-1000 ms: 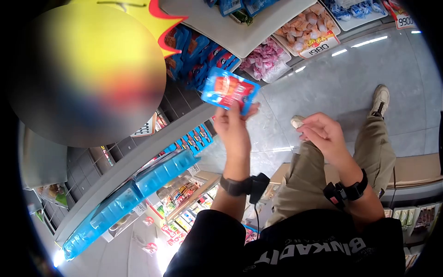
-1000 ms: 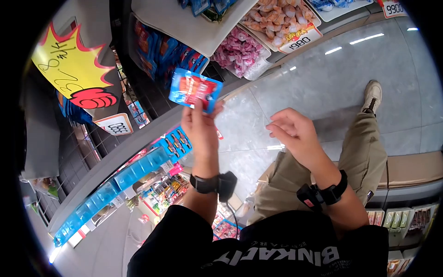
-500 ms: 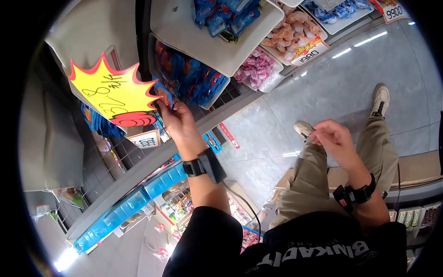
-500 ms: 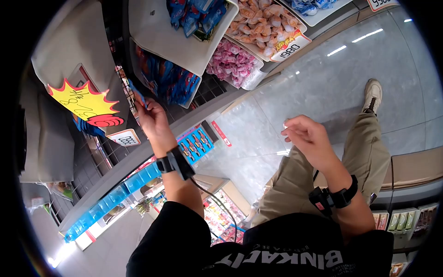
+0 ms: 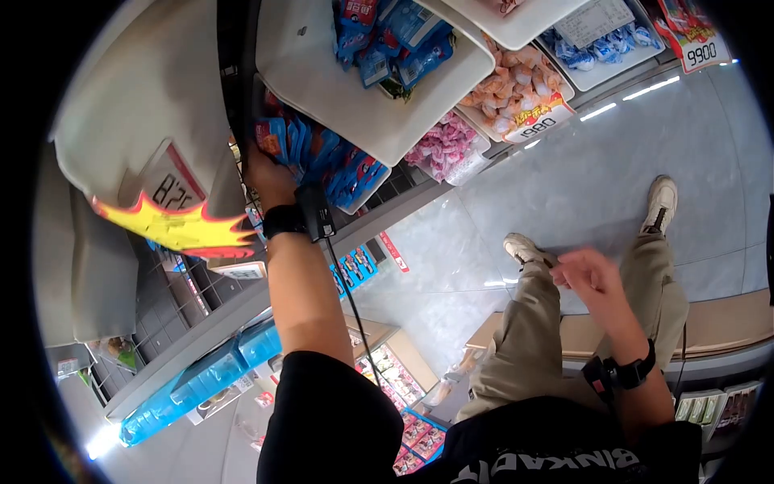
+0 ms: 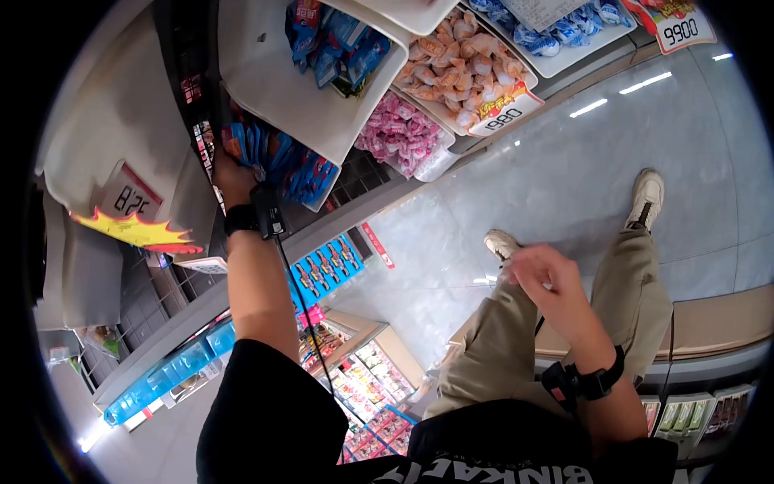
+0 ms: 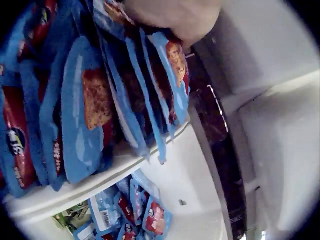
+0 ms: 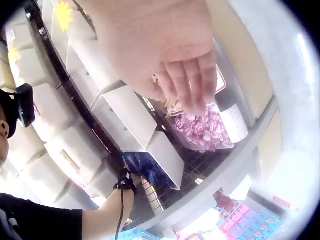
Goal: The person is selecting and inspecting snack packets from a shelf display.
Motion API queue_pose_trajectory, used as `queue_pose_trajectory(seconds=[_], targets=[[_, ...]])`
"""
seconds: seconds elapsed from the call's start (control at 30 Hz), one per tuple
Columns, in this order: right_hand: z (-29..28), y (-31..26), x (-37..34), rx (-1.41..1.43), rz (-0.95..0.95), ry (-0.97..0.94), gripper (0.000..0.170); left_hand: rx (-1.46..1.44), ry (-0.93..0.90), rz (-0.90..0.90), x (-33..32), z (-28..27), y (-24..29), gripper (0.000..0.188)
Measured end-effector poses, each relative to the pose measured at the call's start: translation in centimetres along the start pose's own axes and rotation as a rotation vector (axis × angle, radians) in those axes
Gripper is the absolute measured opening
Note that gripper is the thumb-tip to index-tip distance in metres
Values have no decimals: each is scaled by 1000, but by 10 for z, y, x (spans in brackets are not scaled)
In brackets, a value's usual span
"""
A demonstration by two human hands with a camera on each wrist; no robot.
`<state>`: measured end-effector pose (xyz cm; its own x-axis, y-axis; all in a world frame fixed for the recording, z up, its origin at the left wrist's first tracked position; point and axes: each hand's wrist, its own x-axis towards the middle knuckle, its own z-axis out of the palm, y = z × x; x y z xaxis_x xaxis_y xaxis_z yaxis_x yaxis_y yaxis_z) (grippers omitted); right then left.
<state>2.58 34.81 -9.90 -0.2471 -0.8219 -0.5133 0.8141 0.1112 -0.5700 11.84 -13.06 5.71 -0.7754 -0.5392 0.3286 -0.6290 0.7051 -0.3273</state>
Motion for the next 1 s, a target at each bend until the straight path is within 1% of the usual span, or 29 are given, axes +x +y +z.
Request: queue_pose_trajectory(seconds=[0.03, 0.07, 0.1, 0.17, 0.2, 0.27, 0.3, 0.33, 0.37, 0.4, 0.47, 0.5, 0.53, 0.57, 0.6, 0.67, 0.7, 0.77, 0.83, 0.9, 1.0], targets=[[-4, 1, -1, -6, 20, 23, 10, -367, -19, -185, 13, 6, 4, 32], [-7, 3, -2, -10, 44, 45, 11, -732, -39, -371, 24, 10, 5, 33], [-11, 5, -3, -13, 43, 42, 11, -731, -36, -374, 36, 5, 18, 33], [-17, 10, -2, -40, 60, 58, 12, -789, 18, -760, 57, 0, 36, 43], [-17, 10, -2, -43, 59, 56, 12, -790, 21, -762, 64, 5, 29, 43], [-18, 10, -1, -28, 90, 60, 12, -490, -143, -857, 79, 11, 16, 38], [-16, 10, 0, -28, 94, 59, 12, -487, -145, -859, 75, 1, 34, 38], [-14, 10, 1, -5, 81, 56, 13, -581, -141, -920, 68, -20, 72, 37], [-11, 9, 2, 18, 67, 54, 13, -676, -136, -979, 64, -32, 93, 35], [-10, 10, 3, 17, 68, 54, 13, -676, -136, -980, 63, -29, 91, 35], [-6, 11, 5, 18, 48, 45, 13, -918, 145, -1013, 60, -17, 82, 36], [-4, 11, 5, 16, 47, 45, 13, -920, 147, -1014, 57, -2, 64, 36], [-2, 11, 6, 21, 48, 41, 13, -841, 192, -716, 53, 17, 36, 34], [-1, 12, 5, 27, 48, 37, 13, -753, 233, -422, 50, 26, 22, 32], [0, 13, 5, 23, 47, 39, 13, -756, 235, -424, 46, 16, 37, 32], [1, 18, 3, 31, 48, 29, 13, -387, 242, -222, 31, -6, 74, 28], [2, 19, 1, 25, 42, 33, 13, -267, 260, -63, 28, -12, 83, 32], [5, 22, -3, 19, 28, 67, 13, -113, 269, 234, 15, -26, 119, 39], [7, 24, -8, 24, 24, 73, 13, -245, 35, 371, 9, -38, 156, 46], [9, 30, -10, 56, 32, 60, 12, -405, -151, 309, 6, -30, 188, 51], [13, 25, -14, 42, 18, 54, 12, -450, -172, 298, 18, -17, 221, 55]])
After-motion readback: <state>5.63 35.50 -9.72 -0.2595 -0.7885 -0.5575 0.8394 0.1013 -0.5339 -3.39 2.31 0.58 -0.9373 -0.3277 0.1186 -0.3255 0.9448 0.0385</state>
